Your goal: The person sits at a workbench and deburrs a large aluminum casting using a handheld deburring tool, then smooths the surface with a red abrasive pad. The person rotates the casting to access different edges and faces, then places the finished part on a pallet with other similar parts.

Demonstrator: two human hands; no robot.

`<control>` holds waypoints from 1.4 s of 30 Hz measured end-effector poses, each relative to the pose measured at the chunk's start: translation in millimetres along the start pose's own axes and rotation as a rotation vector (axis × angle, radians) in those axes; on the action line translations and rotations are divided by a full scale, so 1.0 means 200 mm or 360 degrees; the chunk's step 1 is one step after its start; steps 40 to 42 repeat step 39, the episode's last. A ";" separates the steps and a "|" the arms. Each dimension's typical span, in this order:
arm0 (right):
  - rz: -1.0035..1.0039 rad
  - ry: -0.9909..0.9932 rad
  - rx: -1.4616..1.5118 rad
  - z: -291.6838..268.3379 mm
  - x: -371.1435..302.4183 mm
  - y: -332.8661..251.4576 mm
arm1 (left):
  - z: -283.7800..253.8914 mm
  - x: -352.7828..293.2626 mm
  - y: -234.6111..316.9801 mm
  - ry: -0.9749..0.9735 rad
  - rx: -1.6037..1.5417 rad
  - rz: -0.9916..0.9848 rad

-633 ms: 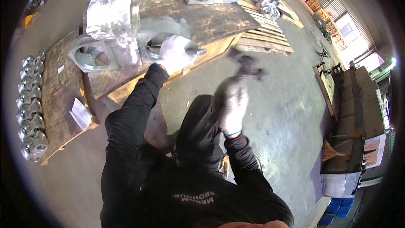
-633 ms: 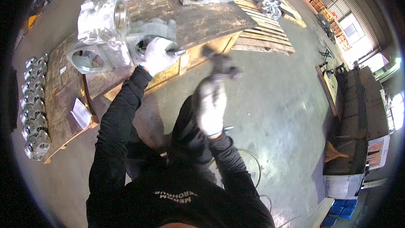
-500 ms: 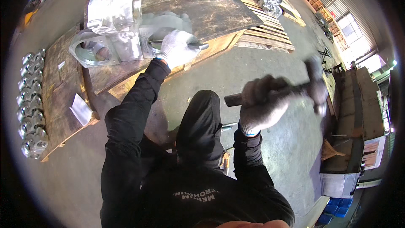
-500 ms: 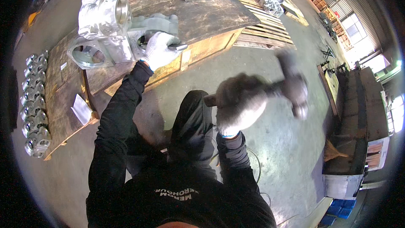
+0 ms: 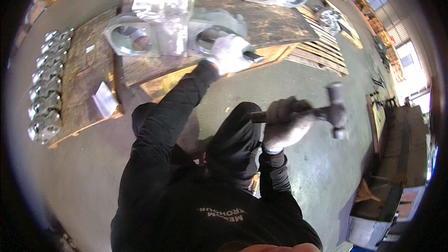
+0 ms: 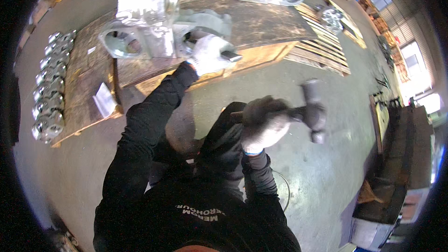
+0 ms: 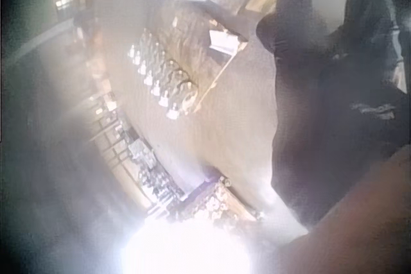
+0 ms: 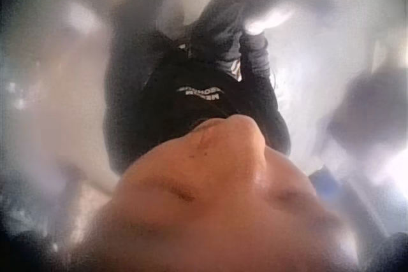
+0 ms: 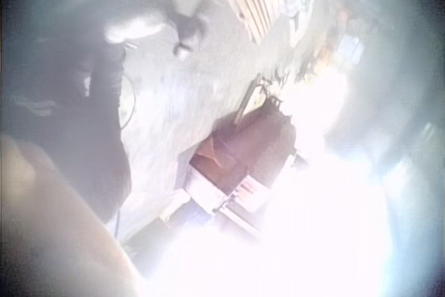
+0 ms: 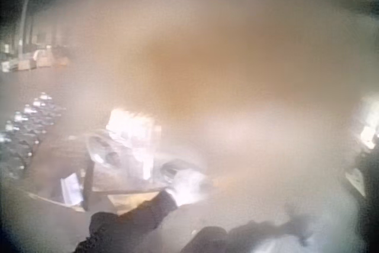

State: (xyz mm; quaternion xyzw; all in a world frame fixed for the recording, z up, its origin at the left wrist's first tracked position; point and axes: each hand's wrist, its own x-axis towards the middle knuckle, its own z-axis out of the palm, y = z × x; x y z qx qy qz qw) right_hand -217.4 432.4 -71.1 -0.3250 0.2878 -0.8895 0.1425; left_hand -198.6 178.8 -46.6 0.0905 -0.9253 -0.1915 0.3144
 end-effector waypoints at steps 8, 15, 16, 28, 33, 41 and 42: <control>0.0252 0.0816 -0.0707 -0.20 -0.33 0.27 | 0.00 -0.08 0.00 0.0038 -0.0067 0.0185; 0.0435 0.0593 -0.0234 -0.26 -0.31 0.24 | 0.02 -0.13 0.04 0.0251 -0.0304 0.0531; 0.0485 0.0691 -0.0422 -0.28 -0.33 0.25 | 0.03 -0.12 0.07 0.0243 -0.0327 0.0549; 0.0377 0.0798 -0.0628 -0.43 -0.32 0.27 | 0.10 -0.08 0.07 0.0435 0.0133 0.0144; 0.0489 0.0680 -0.0138 -0.59 -0.30 0.21 | 0.09 -0.06 0.09 0.0494 0.0136 0.0129; 0.0335 0.0688 -0.0165 -0.25 -0.19 0.02 | 0.06 -0.08 0.11 0.0337 0.0282 -0.0006; 0.0335 0.0688 -0.0165 -0.25 -0.19 0.02 | 0.06 -0.08 0.11 0.0337 0.0282 -0.0006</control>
